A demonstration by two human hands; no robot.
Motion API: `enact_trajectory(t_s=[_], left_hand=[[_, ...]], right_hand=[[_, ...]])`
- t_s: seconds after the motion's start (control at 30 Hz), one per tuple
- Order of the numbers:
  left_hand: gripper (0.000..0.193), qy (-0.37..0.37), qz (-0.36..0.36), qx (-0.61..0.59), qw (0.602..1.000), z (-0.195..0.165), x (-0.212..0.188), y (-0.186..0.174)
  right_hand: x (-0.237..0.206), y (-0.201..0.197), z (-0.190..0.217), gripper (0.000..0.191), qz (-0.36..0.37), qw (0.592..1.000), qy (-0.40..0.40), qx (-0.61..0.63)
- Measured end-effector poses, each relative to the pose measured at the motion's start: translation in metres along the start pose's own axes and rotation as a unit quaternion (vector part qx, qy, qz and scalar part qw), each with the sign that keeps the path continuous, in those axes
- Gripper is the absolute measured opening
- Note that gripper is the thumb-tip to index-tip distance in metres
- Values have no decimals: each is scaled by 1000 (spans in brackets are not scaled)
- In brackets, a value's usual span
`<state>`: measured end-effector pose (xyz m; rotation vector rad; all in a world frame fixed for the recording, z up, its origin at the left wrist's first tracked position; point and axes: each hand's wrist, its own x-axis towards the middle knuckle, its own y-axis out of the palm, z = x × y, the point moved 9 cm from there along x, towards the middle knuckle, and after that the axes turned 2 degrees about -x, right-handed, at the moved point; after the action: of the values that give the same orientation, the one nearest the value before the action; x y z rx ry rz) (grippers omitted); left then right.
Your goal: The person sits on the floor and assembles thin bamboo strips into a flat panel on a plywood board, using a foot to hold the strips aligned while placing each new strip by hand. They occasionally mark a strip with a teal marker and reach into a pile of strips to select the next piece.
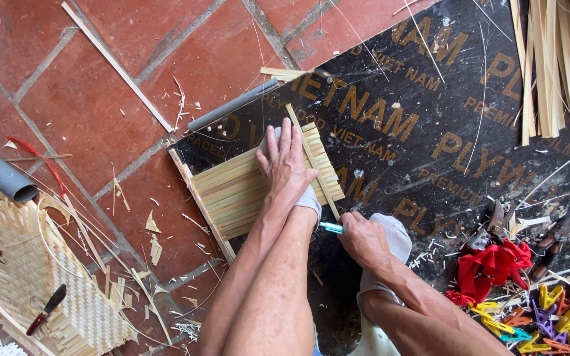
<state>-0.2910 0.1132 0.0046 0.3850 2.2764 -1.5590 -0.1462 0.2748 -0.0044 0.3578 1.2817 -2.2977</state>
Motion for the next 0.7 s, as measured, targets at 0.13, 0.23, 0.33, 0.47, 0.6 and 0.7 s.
enact_trajectory(t_s=[0.13,0.23,0.33,0.47,0.6,0.7], left_hand=[[125,-10,18,17,1000,-5,2,-2],[128,-6,23,31,999,-8,2,-3],[130,-4,21,34,999,-8,3,-2],[129,2,16,32,999,-6,5,1],[131,6,4,27,1000,-6,6,3],[130,10,-2,34,999,-7,6,4]], right_hand=[[0,0,0,20,11,1000,3,-6],[1,-2,1,21,18,1000,-3,2],[2,-3,1,20,21,1000,3,-12],[3,0,2,20,38,999,13,-11],[12,-24,-4,19,-18,995,33,94],[25,-54,-29,29,-37,968,76,238]])
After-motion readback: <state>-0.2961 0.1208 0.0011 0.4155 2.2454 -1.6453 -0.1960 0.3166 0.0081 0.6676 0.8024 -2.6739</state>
